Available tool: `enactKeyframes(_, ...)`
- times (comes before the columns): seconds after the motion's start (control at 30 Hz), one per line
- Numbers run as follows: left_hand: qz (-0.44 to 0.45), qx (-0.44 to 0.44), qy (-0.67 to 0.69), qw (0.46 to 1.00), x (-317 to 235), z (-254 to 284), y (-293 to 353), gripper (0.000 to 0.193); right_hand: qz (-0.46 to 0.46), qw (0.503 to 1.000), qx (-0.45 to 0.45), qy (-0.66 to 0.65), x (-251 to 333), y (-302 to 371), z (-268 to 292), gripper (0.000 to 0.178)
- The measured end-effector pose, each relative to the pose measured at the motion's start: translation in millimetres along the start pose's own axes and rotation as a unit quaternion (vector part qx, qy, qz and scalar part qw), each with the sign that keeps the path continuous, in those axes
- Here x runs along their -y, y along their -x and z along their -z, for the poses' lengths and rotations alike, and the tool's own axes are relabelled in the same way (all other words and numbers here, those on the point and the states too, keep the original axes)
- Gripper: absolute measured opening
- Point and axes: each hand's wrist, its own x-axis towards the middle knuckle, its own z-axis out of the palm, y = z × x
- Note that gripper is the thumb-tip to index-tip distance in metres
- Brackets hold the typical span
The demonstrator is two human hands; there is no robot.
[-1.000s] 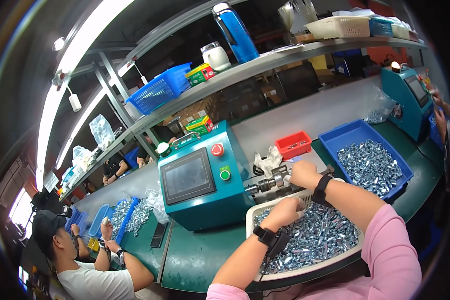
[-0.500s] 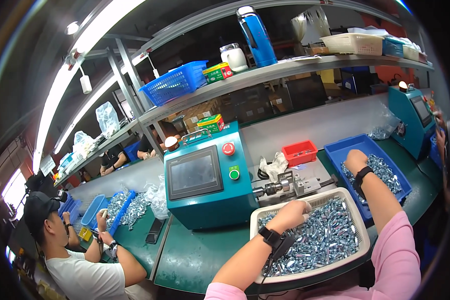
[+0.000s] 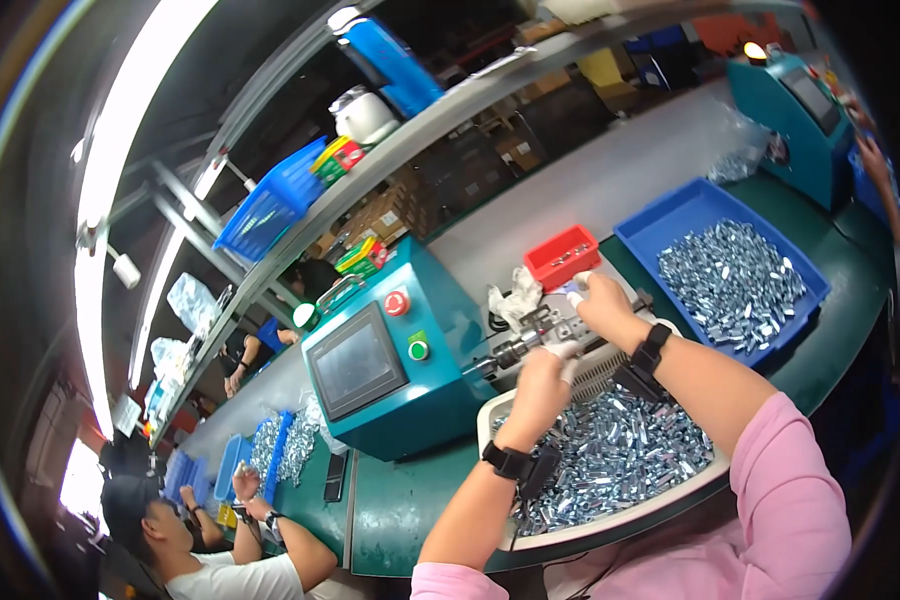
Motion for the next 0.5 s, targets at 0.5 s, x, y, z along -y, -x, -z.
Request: enactKeyframes(0.5, 0.098, 0.011, -0.189, 0.977, 52.0, -7.3, -47.8, 0.014, -0.05, 0.997, 0.023, -0.053, -7.5, -8.0, 0.7, 0.025)
